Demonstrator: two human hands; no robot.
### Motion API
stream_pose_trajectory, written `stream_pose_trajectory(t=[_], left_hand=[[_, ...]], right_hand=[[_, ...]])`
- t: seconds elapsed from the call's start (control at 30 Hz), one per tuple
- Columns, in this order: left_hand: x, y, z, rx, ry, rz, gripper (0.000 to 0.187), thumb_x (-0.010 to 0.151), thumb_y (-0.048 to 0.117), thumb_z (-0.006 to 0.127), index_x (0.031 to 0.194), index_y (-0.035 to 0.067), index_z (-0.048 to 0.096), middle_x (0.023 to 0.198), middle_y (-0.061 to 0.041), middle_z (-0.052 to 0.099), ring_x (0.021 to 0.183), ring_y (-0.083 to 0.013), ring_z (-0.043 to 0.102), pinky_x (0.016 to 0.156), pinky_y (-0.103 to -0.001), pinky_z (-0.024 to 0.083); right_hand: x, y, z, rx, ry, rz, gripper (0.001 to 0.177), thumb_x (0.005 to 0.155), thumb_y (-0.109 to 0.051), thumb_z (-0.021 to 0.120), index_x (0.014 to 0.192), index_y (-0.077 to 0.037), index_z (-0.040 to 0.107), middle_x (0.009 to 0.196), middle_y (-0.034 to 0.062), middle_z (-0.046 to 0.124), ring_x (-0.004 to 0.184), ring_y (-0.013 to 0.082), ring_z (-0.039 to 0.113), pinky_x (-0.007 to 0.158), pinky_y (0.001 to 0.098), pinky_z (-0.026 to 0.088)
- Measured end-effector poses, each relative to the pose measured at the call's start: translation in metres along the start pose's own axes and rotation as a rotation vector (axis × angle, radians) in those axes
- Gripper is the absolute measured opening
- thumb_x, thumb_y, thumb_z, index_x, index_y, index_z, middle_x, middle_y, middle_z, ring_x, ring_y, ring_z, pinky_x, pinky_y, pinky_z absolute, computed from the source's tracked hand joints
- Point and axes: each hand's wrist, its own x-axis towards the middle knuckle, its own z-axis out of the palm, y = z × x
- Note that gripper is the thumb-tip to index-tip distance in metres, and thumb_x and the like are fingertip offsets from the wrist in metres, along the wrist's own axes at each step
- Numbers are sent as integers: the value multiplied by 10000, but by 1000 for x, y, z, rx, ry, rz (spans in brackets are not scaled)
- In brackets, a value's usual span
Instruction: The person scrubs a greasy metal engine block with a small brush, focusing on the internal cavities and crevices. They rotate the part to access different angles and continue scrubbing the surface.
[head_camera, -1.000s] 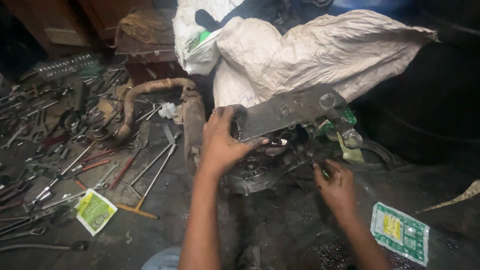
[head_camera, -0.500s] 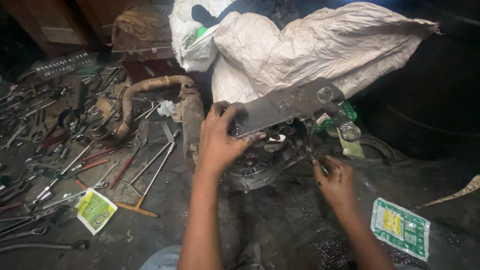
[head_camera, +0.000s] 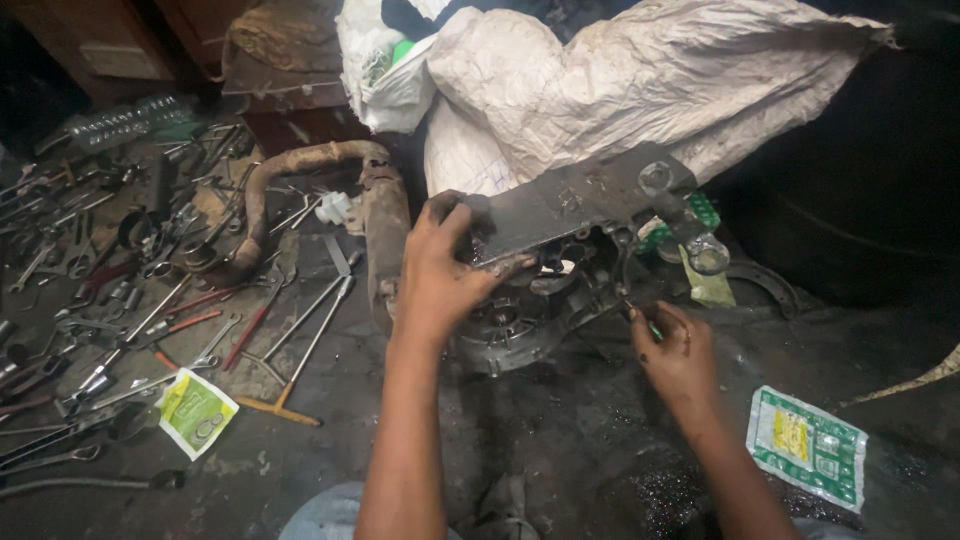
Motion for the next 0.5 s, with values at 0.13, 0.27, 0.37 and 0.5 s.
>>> stream_pose_trajectory(t=[0.13,0.27,0.37,0.5], left_hand=[[-3,1,1,-12,47,43,556,644,331,962,1010,-4,711,1216,-194,655,1101,-359,655,924,-426,530],[-1,-2,1,-55,23,10,492,648,280,944,967,4,692,1177,-143,677,1072,-310,679,914,-395,542],[1,-6,3,-76,40,55,519,628,268,955,977,-1,680,1185,-140,663,1062,-306,669,910,-386,536],[1,-9,3,-95,18,53,546,603,272,959,986,3,678,1189,-124,659,1033,-279,671,893,-372,537]], right_hand=[[-2,3,-1,2,-26,1,308,902,-164,774,1095,68,709,943,187,783,829,188,731,740,297,548],[-4,26,12,-60,167,-275,376,866,-162,812,1135,65,680,997,198,728,881,206,713,775,303,550],[0,34,11,-14,119,-252,327,877,-164,809,1107,35,688,967,166,748,861,207,740,776,303,571],[-1,26,8,-12,56,-137,303,891,-166,799,1097,37,708,1001,169,765,894,233,741,813,309,571]])
